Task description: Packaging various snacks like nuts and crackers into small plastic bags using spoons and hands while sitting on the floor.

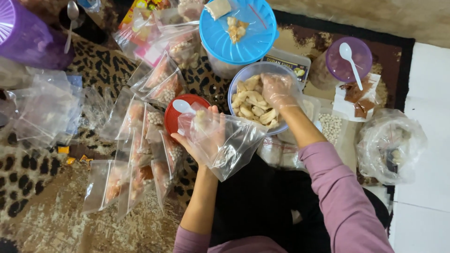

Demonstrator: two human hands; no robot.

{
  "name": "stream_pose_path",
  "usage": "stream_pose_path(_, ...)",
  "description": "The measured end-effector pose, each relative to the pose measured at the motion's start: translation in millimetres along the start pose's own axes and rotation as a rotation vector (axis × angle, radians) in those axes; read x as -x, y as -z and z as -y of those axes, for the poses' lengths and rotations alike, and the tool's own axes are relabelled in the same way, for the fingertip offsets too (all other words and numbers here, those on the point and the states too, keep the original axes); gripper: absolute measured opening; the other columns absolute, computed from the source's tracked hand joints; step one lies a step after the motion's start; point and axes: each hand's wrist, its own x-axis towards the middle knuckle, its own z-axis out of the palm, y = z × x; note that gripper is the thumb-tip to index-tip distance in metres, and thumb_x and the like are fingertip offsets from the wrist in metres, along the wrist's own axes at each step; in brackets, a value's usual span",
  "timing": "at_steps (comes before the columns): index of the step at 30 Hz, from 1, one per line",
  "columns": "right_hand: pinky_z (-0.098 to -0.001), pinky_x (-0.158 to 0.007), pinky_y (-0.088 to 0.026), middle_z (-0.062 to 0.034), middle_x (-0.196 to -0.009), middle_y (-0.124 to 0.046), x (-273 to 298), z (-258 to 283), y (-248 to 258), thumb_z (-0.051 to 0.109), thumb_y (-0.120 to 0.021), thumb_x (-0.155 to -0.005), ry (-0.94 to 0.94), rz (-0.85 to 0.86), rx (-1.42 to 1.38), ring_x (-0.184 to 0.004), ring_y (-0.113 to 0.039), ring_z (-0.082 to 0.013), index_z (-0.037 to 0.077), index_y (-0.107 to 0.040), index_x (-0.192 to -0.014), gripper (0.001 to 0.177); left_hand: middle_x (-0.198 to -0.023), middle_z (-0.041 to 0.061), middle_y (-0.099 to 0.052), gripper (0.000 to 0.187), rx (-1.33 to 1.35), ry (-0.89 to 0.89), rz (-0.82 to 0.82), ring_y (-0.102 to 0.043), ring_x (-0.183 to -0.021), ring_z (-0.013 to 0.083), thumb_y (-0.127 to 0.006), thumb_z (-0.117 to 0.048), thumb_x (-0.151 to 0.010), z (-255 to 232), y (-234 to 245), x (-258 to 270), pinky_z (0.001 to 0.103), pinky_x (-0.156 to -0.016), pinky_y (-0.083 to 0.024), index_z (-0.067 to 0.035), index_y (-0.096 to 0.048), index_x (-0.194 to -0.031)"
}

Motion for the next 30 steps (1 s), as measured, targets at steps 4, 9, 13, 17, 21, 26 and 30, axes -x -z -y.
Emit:
stream_pose_path(4,-0.0632,-0.104,-0.036,-0.0102,-0.112,-0.077,15.4,6.9,18.4,0.024,-0.055,-0.103,0.006,-0.088,-0.016,-0.117,-0.067,-0.0341,0.016,-0.07,-0.121,0.025,-0.138,0.029,-0.057,0.1,0.004,-0.004,0.04,-0.051,-0.133,0.0456,-0.059,-0.083,-0.076,1.1,1.2,-1.6,0.062,-0.117,-0.032,0.004,-0.059,-0.127)
stream_pose_path(9,-0.0587,-0.093,-0.049,-0.0087,-0.094,-0.08,0.2,-9.5,-14.6,0.025,-0.057,-0.103,0.106,-0.116,0.159,-0.103,-0.074,-0.0309,0.017,-0.076,-0.098,0.022,-0.136,0.028,-0.059,0.096,-0.015,0.003,0.082,-0.052,-0.133,0.0446,-0.058,-0.082,-0.079,2.1,-0.7,2.3,0.062,-0.118,-0.032,0.004,-0.063,-0.123)
stream_pose_path(13,-0.0496,-0.078,-0.048,-0.001,-0.075,-0.075,-46.3,-43.5,-89.7,0.018,-0.055,-0.095,0.211,-0.244,0.419,-0.082,-0.074,-0.0253,0.021,-0.075,-0.082,0.024,-0.134,0.029,-0.06,0.094,-0.02,-0.004,0.106,-0.053,-0.132,0.0453,-0.057,-0.082,-0.08,0.7,5.2,-4.2,0.063,-0.118,-0.031,0.003,-0.063,-0.121)
stream_pose_path(17,-0.0483,-0.067,-0.049,-0.0124,-0.072,-0.074,-14.5,-21.1,-40.0,0.012,-0.054,-0.092,0.285,-0.311,0.372,-0.077,-0.074,-0.0322,0.012,-0.075,-0.076,0.026,-0.132,0.029,-0.061,0.093,-0.041,-0.01,0.086,-0.054,-0.131,0.0455,-0.058,-0.082,-0.08,1.1,3.2,-4.5,0.065,-0.117,-0.031,0.003,-0.064,-0.118)
stream_pose_path(21,-0.0444,-0.062,-0.051,-0.0068,-0.068,-0.071,-35.1,-61.9,-73.0,0.027,-0.06,-0.089,0.278,-0.33,0.337,-0.072,-0.072,-0.0289,0.013,-0.074,-0.075,0.024,-0.132,0.028,-0.061,0.094,-0.046,-0.016,0.079,-0.055,-0.13,0.0451,-0.056,-0.082,-0.08,2.6,5.2,-5.8,0.064,-0.116,-0.032,0.003,-0.064,-0.118)
stream_pose_path(26,-0.0427,-0.079,-0.056,-0.0115,-0.084,-0.075,47.3,-28.7,61.0,0.038,-0.068,-0.096,0.39,-0.446,-0.017,-0.091,-0.074,-0.0317,0.018,-0.078,-0.106,0.024,-0.133,0.028,-0.061,0.093,-0.045,-0.023,0.064,-0.055,-0.13,0.0444,-0.056,-0.082,-0.079,4.0,0.3,-3.5,0.067,-0.116,-0.032,0.002,-0.064,-0.119)
stream_pose_path(30,-0.0516,-0.082,-0.052,-0.014,-0.092,-0.072,102.3,-14.6,119.8,0.042,-0.066,-0.099,0.205,-0.183,-0.348,-0.098,-0.07,-0.0354,0.024,-0.07,-0.126,0.033,-0.131,0.022,-0.062,0.094,-0.157,-0.005,0.017,-0.057,-0.128,0.0394,-0.048,-0.087,-0.08,3.1,-12.4,5.6,0.068,-0.115,-0.033,-0.005,-0.062,-0.124)
